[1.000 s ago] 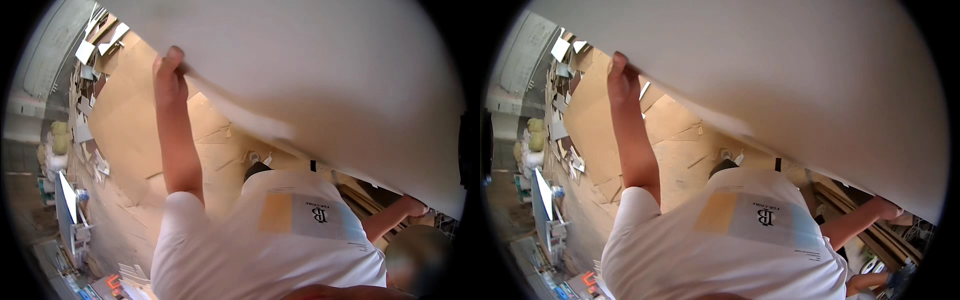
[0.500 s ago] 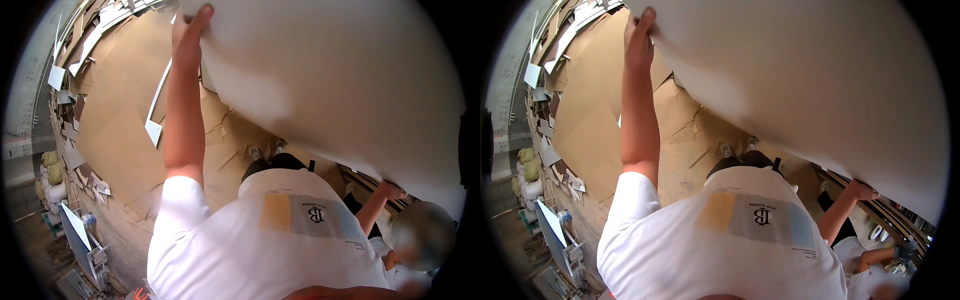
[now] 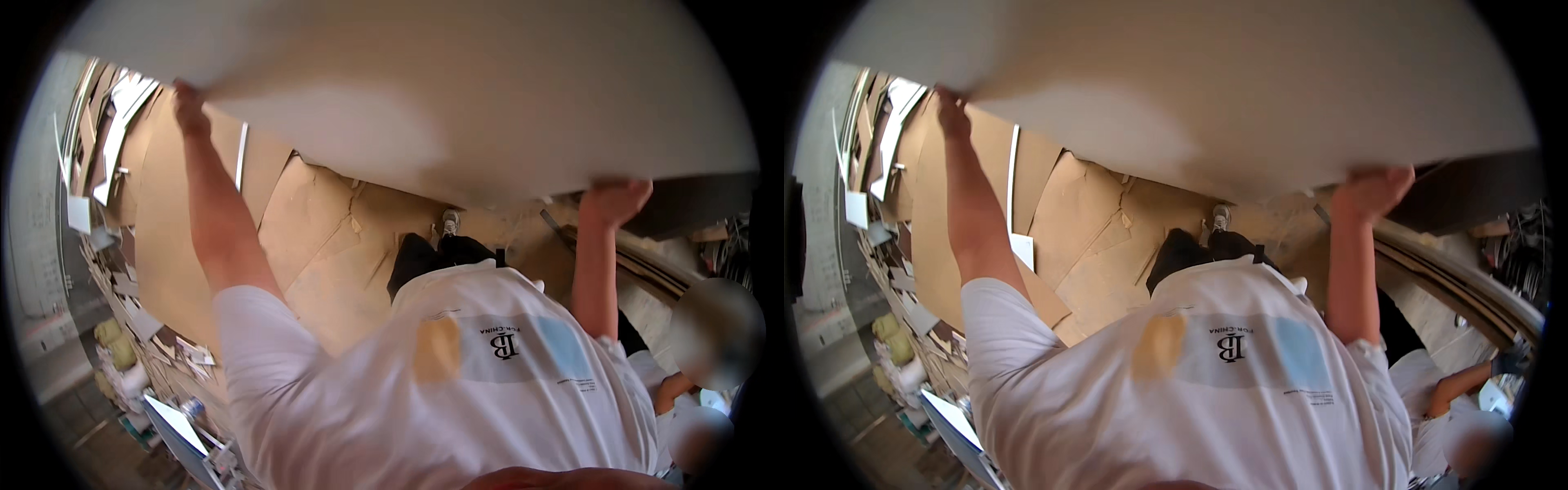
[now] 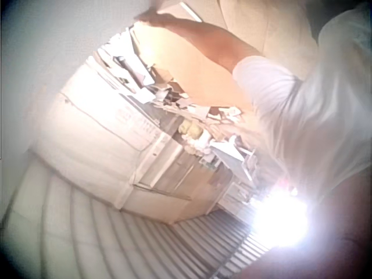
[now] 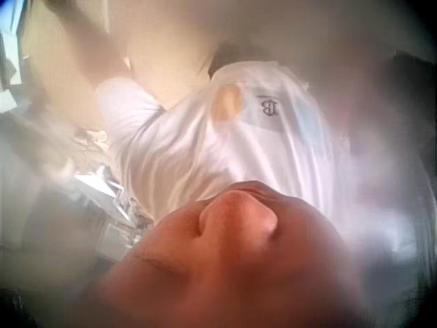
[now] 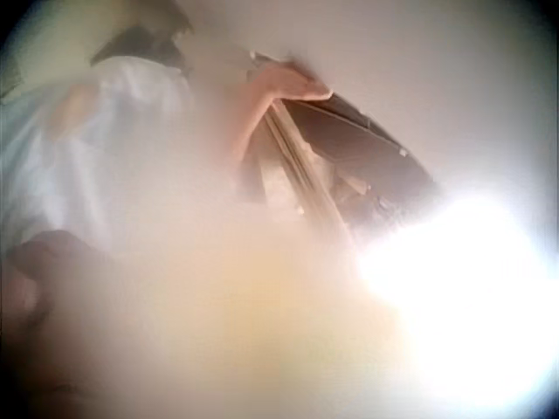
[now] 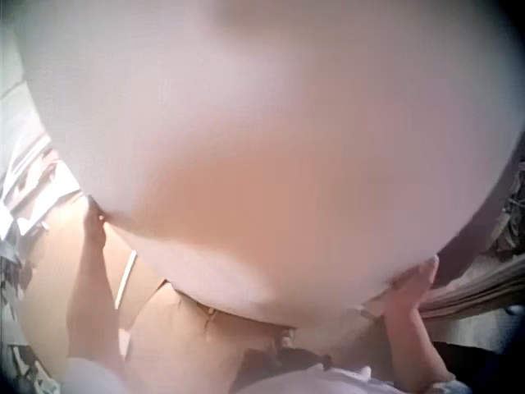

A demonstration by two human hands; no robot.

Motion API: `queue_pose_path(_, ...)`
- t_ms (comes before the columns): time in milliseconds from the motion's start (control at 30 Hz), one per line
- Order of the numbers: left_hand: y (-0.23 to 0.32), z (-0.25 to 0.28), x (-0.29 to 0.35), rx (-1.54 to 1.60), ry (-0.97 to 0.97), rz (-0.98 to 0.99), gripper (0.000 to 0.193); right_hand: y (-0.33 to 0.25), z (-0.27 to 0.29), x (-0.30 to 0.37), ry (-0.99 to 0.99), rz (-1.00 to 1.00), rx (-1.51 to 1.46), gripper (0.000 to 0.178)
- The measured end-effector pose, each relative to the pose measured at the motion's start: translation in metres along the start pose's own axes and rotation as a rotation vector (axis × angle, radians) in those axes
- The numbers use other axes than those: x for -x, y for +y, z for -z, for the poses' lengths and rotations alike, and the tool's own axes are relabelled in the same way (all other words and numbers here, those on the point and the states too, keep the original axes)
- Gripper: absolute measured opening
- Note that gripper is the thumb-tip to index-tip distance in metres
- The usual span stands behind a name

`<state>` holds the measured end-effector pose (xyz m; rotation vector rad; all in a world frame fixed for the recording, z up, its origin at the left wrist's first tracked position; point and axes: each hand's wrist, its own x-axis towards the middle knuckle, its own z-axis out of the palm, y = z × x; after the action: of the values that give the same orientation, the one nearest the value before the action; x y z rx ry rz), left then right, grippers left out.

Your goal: The person handles various white wooden panels and components in a workshop setting. They pick up large sheets and smaller strips, moving them between a storage rack and a workbench. The person aligns the pieces on the table and appears to be preparing them for assembly or inspection.

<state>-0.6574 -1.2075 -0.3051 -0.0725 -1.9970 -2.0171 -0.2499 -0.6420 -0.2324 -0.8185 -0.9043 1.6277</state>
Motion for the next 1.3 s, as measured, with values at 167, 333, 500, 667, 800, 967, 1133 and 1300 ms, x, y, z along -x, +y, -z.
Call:
queue_pose_path(167,0.012,-0.003,0.006,-0.06,0.055,-0.019,0.054,0.025,0.002,-0.044,-0.149,-0.073,-0.107,0.02)
queue_pose_path(333,0.011,-0.03,0.005,-0.154,0.008,-0.043,0.056,0.043,0.004,-0.068,-0.094,-0.036,-0.132,0.026)
queue_pose_path(500,-0.006,-0.102,-0.015,-0.193,-0.086,-0.055,0.048,0.058,0.012,-0.108,0.047,0.095,0.021,0.04)
queue_pose_path(667,-0.044,-0.139,-0.079,-0.072,-0.194,-0.052,0.066,0.095,0.011,-0.172,-0.164,-0.032,0.356,0.05)
queue_pose_path(800,-0.069,-0.174,-0.114,-0.194,-0.246,-0.084,0.072,0.121,-0.027,-0.201,-0.164,0.007,0.45,0.062)
queue_pose_path(967,-0.104,-0.209,-0.12,-0.436,-0.24,-0.158,0.072,0.153,-0.03,-0.226,-0.218,0.106,0.644,0.062)
queue_pose_path(1133,-0.189,-0.17,-0.038,-0.641,-0.444,0.041,0.056,0.183,0.029,-0.1,-0.491,-0.151,0.869,0.052)
queue_pose_path(1300,-0.263,-0.176,0.171,-0.653,-1.078,0.218,0.052,0.195,0.214,0.021,-0.428,-0.227,1.094,0.036)
